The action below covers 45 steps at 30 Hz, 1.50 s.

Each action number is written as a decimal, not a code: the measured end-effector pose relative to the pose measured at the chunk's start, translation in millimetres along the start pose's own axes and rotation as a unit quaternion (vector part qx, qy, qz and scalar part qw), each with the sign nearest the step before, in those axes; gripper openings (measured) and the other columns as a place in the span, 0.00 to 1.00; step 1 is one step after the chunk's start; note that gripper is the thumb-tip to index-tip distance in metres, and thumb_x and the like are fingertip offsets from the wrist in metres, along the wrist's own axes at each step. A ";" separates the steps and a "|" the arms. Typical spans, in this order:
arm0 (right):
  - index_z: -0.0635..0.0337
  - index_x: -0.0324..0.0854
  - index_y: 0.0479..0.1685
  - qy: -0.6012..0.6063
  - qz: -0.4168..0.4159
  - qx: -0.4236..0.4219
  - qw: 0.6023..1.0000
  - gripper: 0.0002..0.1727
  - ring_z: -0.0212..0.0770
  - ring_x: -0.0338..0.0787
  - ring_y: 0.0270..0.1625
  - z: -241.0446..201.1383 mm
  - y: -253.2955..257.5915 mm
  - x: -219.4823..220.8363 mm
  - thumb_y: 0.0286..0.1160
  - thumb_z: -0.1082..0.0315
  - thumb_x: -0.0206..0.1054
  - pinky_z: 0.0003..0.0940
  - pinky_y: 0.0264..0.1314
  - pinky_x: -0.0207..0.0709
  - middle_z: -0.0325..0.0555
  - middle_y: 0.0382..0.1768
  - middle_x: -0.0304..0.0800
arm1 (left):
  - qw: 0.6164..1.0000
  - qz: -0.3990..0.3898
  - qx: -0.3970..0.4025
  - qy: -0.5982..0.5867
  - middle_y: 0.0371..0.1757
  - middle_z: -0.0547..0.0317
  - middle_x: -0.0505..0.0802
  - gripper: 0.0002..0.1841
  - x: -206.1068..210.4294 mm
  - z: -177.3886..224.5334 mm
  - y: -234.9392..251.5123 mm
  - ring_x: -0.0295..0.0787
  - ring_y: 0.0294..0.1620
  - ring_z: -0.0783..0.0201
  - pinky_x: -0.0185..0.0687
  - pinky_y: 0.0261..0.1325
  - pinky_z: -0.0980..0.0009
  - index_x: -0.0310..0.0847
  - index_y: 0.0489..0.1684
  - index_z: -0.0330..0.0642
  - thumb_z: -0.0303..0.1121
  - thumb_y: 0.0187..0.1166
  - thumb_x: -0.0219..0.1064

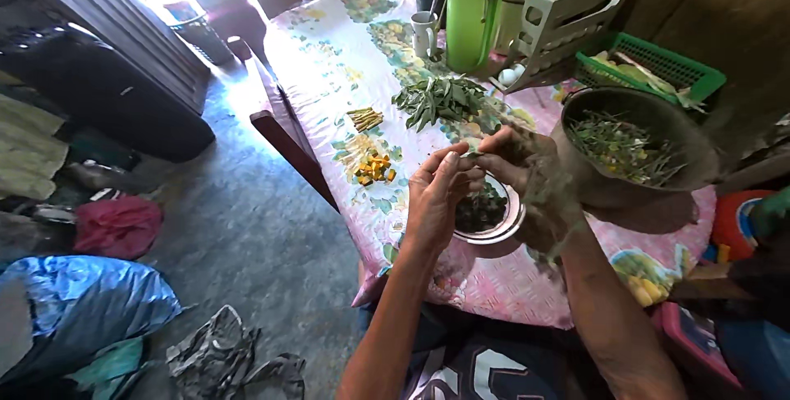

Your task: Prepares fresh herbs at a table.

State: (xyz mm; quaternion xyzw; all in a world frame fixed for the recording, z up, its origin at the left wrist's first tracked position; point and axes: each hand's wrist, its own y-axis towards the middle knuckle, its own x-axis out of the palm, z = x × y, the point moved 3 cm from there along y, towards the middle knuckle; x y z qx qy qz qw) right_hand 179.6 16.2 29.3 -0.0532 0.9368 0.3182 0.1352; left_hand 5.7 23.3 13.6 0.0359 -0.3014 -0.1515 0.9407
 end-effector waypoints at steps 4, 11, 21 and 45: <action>0.58 0.83 0.47 0.071 0.004 0.086 0.994 0.07 0.29 0.77 0.19 2.3 1.3 3.2 0.73 0.75 0.70 0.17 0.15 0.70 0.42 0.33 0.86 | 0.998 0.004 0.025 0.050 0.48 0.52 0.91 0.14 -1.3 3.0 -1.1 0.92 0.41 0.63 0.92 0.50 0.64 0.82 0.65 0.40 0.31 0.86 0.64; 0.56 0.82 0.47 0.090 -0.012 0.086 0.992 0.06 0.30 0.76 0.17 7.8 -0.5 5.7 0.74 0.72 0.68 0.18 0.13 0.69 0.42 0.34 0.86 | 0.994 0.016 0.054 0.095 0.40 0.54 0.88 0.05 -2.9 -1.8 0.3 0.89 0.33 0.65 0.91 0.42 0.67 0.82 0.52 0.40 0.27 0.85 0.64; 0.55 0.83 0.65 -0.029 -0.047 0.064 0.996 0.24 0.30 0.90 0.44 12.7 -1.6 -9.5 0.67 0.69 0.77 0.24 0.43 0.87 0.38 0.54 0.92 | 0.988 0.052 0.079 0.125 0.40 0.57 0.88 0.06 -11.9 1.1 -0.9 0.86 0.32 0.67 0.89 0.41 0.70 0.81 0.53 0.42 0.27 0.86 0.62; 0.60 0.82 0.46 -0.092 -0.062 0.027 0.993 0.06 0.27 0.84 0.38 2.4 9.1 5.4 0.74 0.72 0.67 0.21 0.41 0.81 0.40 0.38 0.85 | 0.984 0.030 0.076 0.159 0.42 0.57 0.91 0.08 4.6 -5.3 -1.7 0.89 0.32 0.68 0.90 0.36 0.72 0.83 0.57 0.44 0.31 0.86 0.64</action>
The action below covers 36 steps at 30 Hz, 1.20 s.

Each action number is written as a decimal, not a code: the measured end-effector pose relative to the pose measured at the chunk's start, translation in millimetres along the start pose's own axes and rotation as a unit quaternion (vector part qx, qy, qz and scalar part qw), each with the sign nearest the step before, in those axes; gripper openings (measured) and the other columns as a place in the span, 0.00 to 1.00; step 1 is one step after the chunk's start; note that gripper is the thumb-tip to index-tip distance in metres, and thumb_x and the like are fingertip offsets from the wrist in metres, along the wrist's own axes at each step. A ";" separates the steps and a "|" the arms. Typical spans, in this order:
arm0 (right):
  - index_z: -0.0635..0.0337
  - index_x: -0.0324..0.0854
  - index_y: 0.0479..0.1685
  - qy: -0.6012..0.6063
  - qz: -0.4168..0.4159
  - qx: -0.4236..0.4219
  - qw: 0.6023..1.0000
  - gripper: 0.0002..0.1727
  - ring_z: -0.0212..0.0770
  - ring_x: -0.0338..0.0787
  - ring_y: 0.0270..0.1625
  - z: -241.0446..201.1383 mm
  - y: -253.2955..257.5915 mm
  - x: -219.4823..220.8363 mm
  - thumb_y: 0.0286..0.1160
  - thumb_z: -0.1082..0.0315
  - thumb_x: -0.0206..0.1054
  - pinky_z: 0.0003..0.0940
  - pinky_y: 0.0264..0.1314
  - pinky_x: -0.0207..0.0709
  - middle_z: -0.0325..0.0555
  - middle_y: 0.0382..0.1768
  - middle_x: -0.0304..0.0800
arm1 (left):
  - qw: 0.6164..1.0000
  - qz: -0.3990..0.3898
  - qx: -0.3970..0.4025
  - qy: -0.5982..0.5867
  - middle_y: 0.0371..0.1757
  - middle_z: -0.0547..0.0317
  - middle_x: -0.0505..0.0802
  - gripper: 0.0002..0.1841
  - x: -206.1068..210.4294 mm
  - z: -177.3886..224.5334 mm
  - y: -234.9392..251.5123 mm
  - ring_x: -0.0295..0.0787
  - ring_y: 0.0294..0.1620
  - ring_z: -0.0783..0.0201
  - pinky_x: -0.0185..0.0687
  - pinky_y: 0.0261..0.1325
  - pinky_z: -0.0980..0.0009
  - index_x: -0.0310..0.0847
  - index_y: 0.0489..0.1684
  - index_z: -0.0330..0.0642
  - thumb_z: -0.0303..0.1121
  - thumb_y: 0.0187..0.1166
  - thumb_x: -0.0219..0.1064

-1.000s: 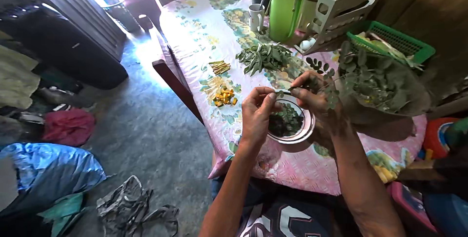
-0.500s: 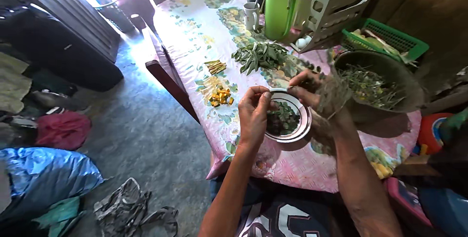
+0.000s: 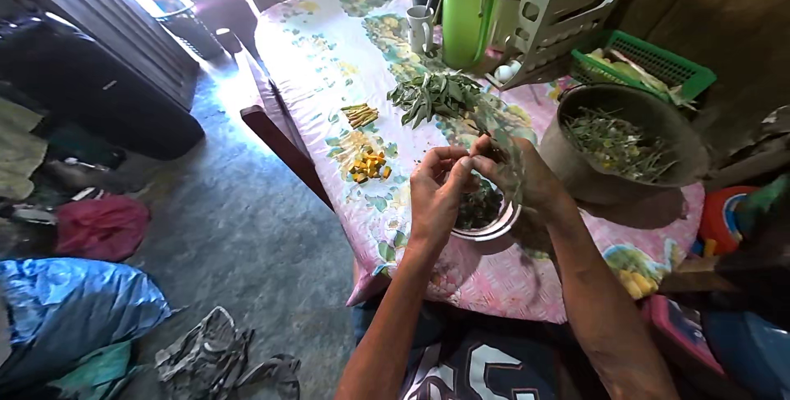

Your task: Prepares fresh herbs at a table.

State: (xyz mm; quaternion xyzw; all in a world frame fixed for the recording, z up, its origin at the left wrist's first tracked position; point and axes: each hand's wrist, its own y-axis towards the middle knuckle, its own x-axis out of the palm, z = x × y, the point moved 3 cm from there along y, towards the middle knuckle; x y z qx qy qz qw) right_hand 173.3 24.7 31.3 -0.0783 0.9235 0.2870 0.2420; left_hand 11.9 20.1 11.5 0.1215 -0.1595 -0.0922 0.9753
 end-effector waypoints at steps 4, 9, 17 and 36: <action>0.66 0.81 0.54 -0.092 0.023 -0.019 0.995 0.11 0.32 0.87 0.41 -22.5 -2.8 -25.2 0.76 0.76 0.62 0.27 0.47 0.82 0.48 0.41 0.87 | 0.999 -0.025 0.027 0.007 0.39 0.61 0.89 0.06 4.8 -3.8 0.3 0.86 0.31 0.70 0.86 0.34 0.75 0.83 0.51 0.45 0.28 0.85 0.62; 0.59 0.82 0.56 -0.218 0.163 0.096 0.958 0.19 0.25 0.82 0.32 -18.2 -30.8 -131.1 0.87 0.53 0.57 0.25 0.36 0.80 0.36 0.39 0.85 | 0.947 -0.088 0.044 0.305 0.51 0.57 0.93 0.13 -9.1 -17.8 5.3 0.92 0.47 0.64 0.92 0.51 0.60 0.86 0.60 0.45 0.29 0.80 0.68; 0.51 0.75 0.81 -0.287 0.058 0.248 0.923 0.34 0.55 0.90 0.44 -13.8 -28.7 -167.2 0.70 0.68 0.76 0.62 0.50 0.82 0.59 0.50 0.90 | 0.934 -0.080 0.075 0.340 0.60 0.58 0.91 0.15 5.6 -16.2 2.6 0.91 0.57 0.65 0.91 0.58 0.61 0.88 0.62 0.48 0.39 0.82 0.65; 0.45 0.52 0.94 0.046 0.070 0.044 0.996 0.46 0.39 0.88 0.33 -15.4 6.5 -42.1 0.73 0.75 0.69 0.31 0.31 0.88 0.44 0.45 0.87 | 0.998 0.045 -0.040 -0.010 0.54 0.46 0.92 0.13 -19.9 -14.8 9.9 0.93 0.47 0.55 0.92 0.53 0.59 0.83 0.62 0.35 0.24 0.82 0.64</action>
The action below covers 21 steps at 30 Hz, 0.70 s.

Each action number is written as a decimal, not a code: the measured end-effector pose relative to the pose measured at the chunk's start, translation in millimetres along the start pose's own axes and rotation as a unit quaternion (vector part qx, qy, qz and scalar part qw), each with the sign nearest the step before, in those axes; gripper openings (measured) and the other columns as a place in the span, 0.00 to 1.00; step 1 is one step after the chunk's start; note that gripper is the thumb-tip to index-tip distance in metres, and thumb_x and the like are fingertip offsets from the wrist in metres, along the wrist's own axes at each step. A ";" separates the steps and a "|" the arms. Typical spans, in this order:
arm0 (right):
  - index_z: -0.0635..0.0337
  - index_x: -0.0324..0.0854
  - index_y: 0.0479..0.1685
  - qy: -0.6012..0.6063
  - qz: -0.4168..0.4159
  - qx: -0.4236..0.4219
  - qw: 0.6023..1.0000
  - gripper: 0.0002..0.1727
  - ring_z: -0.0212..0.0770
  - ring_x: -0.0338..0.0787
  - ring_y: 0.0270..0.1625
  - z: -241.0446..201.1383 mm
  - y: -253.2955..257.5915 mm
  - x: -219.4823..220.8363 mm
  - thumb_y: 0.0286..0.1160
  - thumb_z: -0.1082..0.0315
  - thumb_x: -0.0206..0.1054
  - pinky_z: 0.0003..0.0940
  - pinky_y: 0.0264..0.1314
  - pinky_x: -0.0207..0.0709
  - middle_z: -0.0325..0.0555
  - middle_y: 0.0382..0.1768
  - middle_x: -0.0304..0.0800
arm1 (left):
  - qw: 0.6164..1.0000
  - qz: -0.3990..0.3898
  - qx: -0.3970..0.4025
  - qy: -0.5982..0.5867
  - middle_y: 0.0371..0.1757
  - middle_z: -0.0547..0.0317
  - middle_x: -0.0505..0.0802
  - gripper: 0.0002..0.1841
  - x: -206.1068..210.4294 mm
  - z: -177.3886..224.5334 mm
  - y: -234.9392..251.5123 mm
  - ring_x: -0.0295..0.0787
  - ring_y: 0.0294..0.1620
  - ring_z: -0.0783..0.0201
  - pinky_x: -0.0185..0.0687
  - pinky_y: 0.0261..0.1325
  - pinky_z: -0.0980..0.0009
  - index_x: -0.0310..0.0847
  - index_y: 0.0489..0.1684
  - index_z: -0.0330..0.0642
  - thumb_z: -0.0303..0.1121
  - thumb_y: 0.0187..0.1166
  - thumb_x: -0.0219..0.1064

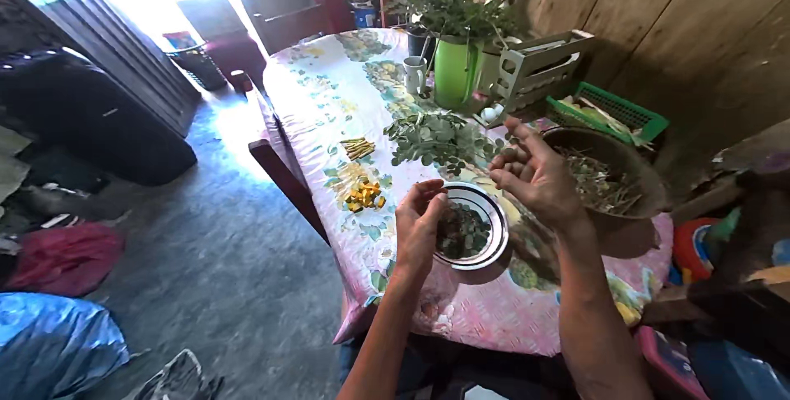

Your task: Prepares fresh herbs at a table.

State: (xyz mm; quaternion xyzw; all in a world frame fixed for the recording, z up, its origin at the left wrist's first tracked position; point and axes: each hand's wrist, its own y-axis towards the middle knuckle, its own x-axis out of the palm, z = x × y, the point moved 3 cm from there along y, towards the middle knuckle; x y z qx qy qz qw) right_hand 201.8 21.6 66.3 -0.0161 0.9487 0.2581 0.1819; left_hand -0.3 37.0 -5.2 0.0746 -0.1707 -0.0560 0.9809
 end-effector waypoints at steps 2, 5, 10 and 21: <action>0.42 0.48 0.96 -0.056 0.012 0.006 0.998 0.47 0.40 0.91 0.33 3.6 -2.6 -1.4 0.76 0.74 0.69 0.35 0.33 0.90 0.44 0.45 0.89 | 1.000 0.007 -0.016 -0.010 0.52 0.44 0.92 0.13 0.0 -3.3 0.8 0.93 0.45 0.55 0.92 0.51 0.60 0.83 0.61 0.34 0.23 0.83 0.63; 0.42 0.45 0.97 -0.123 0.014 -0.021 0.992 0.50 0.37 0.93 0.36 2.6 -3.3 0.2 0.75 0.72 0.71 0.35 0.39 0.93 0.40 0.42 0.92 | 1.000 0.006 -0.014 -0.017 0.48 0.44 0.92 0.12 3.4 -3.1 2.0 0.93 0.43 0.55 0.92 0.50 0.61 0.82 0.58 0.33 0.22 0.81 0.64; 0.59 0.70 0.80 -0.089 0.028 -0.102 0.990 0.31 0.36 0.93 0.40 -6.0 -2.2 1.7 0.75 0.74 0.70 0.33 0.47 0.92 0.43 0.44 0.92 | 0.999 0.023 -0.022 -0.036 0.47 0.46 0.93 0.11 5.4 -3.8 1.8 0.94 0.42 0.57 0.93 0.47 0.62 0.79 0.56 0.29 0.18 0.79 0.64; 0.52 0.79 0.53 0.289 0.002 -0.027 0.957 0.06 0.29 0.80 0.32 18.9 3.1 42.9 0.85 0.64 0.61 0.24 0.35 0.80 0.37 0.38 0.80 | 0.992 -0.085 0.091 -0.001 0.69 0.55 0.87 0.29 21.0 23.4 5.3 0.87 0.64 0.60 0.87 0.63 0.60 0.78 0.76 0.46 0.40 0.73 0.76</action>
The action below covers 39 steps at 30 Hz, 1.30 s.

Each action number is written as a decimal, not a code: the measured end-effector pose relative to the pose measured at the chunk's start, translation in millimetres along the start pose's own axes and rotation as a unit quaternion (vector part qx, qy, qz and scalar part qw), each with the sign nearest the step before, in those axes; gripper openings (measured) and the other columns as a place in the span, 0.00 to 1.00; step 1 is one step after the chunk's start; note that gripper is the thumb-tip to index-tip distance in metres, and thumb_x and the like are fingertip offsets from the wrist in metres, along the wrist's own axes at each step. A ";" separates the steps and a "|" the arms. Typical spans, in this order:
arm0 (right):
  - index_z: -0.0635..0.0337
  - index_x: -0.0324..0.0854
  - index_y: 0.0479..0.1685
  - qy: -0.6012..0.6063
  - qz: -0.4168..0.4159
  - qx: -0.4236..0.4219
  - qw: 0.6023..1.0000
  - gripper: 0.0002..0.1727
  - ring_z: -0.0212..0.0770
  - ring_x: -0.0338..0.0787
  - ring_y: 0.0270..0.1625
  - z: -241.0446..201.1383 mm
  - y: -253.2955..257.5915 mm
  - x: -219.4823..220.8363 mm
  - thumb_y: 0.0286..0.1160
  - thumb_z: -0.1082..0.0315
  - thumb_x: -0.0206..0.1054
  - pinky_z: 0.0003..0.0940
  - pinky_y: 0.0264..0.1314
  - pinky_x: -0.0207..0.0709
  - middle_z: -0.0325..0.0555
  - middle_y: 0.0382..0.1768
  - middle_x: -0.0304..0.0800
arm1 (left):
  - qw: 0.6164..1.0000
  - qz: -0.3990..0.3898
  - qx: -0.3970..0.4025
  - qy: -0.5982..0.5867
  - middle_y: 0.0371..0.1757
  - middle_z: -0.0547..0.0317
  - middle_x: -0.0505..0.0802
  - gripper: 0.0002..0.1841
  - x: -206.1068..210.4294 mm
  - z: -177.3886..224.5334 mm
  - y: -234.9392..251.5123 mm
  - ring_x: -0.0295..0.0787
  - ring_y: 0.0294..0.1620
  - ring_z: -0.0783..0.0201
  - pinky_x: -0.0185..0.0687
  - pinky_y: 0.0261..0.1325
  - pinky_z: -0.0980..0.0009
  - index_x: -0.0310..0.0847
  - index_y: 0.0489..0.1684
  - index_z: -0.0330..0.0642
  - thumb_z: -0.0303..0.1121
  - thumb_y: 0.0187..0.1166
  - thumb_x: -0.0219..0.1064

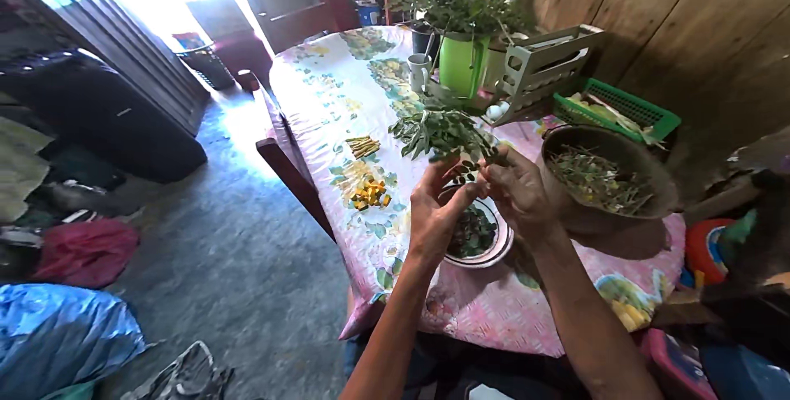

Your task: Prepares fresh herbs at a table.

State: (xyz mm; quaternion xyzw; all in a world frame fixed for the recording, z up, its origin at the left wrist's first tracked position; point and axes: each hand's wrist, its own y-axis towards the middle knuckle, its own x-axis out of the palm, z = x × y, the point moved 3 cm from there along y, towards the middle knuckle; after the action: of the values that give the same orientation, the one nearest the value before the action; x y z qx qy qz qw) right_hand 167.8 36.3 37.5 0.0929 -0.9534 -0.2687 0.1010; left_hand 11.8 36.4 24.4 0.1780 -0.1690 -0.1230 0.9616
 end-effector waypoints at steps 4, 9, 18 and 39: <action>0.51 0.80 0.51 0.016 0.014 0.011 1.000 0.05 0.24 0.81 0.33 3.5 -2.0 10.6 0.85 0.67 0.61 0.18 0.32 0.78 0.35 0.39 0.82 | 0.997 0.018 0.064 0.042 0.57 0.55 0.91 0.20 4.6 6.3 2.2 0.89 0.55 0.60 0.89 0.55 0.64 0.83 0.64 0.43 0.33 0.73 0.74; 0.51 0.81 0.58 0.042 0.007 0.001 0.999 0.09 0.27 0.85 0.46 13.5 -1.8 13.5 0.85 0.67 0.63 0.24 0.48 0.84 0.36 0.48 0.84 | 0.986 0.040 0.123 0.110 0.49 0.56 0.93 0.11 6.8 13.0 1.8 0.91 0.43 0.65 0.90 0.45 0.70 0.86 0.55 0.39 0.26 0.77 0.72; 0.60 0.78 0.57 -0.094 -0.037 0.056 0.993 0.10 0.33 0.86 0.33 10.5 -3.0 6.6 0.81 0.73 0.59 0.27 0.33 0.84 0.45 0.41 0.86 | 0.975 0.015 0.116 0.191 0.37 0.58 0.92 0.07 -1.1 11.7 -0.5 0.87 0.29 0.69 0.86 0.31 0.73 0.86 0.50 0.38 0.24 0.79 0.69; 0.50 0.78 0.52 -0.084 0.076 0.111 0.987 0.11 0.26 0.64 0.13 -14.4 -12.9 -20.4 0.87 0.66 0.49 0.18 0.11 0.59 0.37 0.27 0.78 | 0.980 0.055 0.051 0.183 0.36 0.55 0.91 0.05 -11.8 -1.3 -6.7 0.89 0.29 0.64 0.89 0.33 0.70 0.83 0.49 0.39 0.25 0.83 0.65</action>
State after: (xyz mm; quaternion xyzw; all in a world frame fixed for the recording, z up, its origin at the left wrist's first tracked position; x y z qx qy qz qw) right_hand 192.5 23.0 39.7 0.0077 -0.9868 -0.1591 0.0293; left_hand 0.3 34.3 17.3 0.2372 -0.0053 -0.0266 0.9711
